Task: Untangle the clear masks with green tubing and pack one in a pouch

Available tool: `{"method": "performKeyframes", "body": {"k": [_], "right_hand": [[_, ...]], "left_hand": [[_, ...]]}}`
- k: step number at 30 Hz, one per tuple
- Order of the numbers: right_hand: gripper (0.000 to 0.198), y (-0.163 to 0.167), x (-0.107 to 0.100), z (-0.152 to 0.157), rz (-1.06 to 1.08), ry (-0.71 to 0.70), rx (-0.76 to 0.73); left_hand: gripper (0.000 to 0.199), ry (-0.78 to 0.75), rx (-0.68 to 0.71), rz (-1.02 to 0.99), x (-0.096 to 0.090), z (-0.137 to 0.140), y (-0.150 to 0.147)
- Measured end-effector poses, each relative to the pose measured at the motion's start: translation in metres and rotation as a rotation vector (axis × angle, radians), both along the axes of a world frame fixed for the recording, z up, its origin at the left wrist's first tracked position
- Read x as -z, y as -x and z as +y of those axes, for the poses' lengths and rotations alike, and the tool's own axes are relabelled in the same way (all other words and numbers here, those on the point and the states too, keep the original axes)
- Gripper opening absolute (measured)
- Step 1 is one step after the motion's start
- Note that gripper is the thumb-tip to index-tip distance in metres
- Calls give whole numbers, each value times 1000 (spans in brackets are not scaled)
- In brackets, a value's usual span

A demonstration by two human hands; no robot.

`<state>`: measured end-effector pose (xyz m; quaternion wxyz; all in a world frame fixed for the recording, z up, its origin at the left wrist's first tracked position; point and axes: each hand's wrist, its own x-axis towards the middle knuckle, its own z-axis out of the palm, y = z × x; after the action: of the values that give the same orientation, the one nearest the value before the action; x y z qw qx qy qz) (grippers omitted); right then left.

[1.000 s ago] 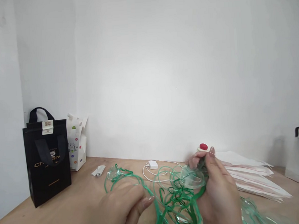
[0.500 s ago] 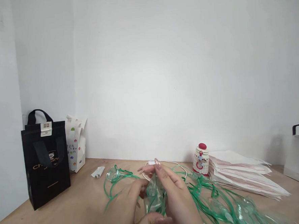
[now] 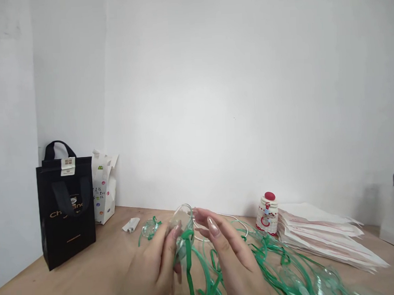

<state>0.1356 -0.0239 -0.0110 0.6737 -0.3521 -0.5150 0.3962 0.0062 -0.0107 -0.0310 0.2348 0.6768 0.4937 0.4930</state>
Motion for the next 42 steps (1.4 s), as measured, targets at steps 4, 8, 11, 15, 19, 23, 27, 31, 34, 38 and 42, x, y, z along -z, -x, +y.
{"method": "performKeyframes", "body": {"k": [4,8,11,15,19,23,27,31,34,38,42], "right_hand": [[21,1,-1,0,4,-72,15],[21,4,3,0,85,-71,-66],[24,6,6,0,93,-57,-98],[34,7,8,1,103,5,-256],[40,6,9,0,68,147,-450],[39,1,6,-2,-65,204,-466],[41,-2,2,-3,-168,192,-456],[44,-6,-1,-6,-256,210,-455],[45,-11,-3,-7,-301,219,-417],[43,-17,-3,-5,-314,205,-344],[38,-22,-5,-3,-357,188,-267]], "left_hand": [[33,0,-129,-17,1,-1,6],[32,-60,-178,107,-2,-6,1],[31,-167,-273,231,-1,-5,1],[33,-211,-338,427,4,1,6],[32,-221,-346,528,5,4,9],[31,-221,-303,531,4,5,7],[30,-201,-271,490,1,3,9],[30,-249,-241,256,-7,0,17],[30,-282,-308,143,-13,0,26],[31,-285,-367,188,-14,5,39],[29,-257,-495,245,-18,9,54]]}}
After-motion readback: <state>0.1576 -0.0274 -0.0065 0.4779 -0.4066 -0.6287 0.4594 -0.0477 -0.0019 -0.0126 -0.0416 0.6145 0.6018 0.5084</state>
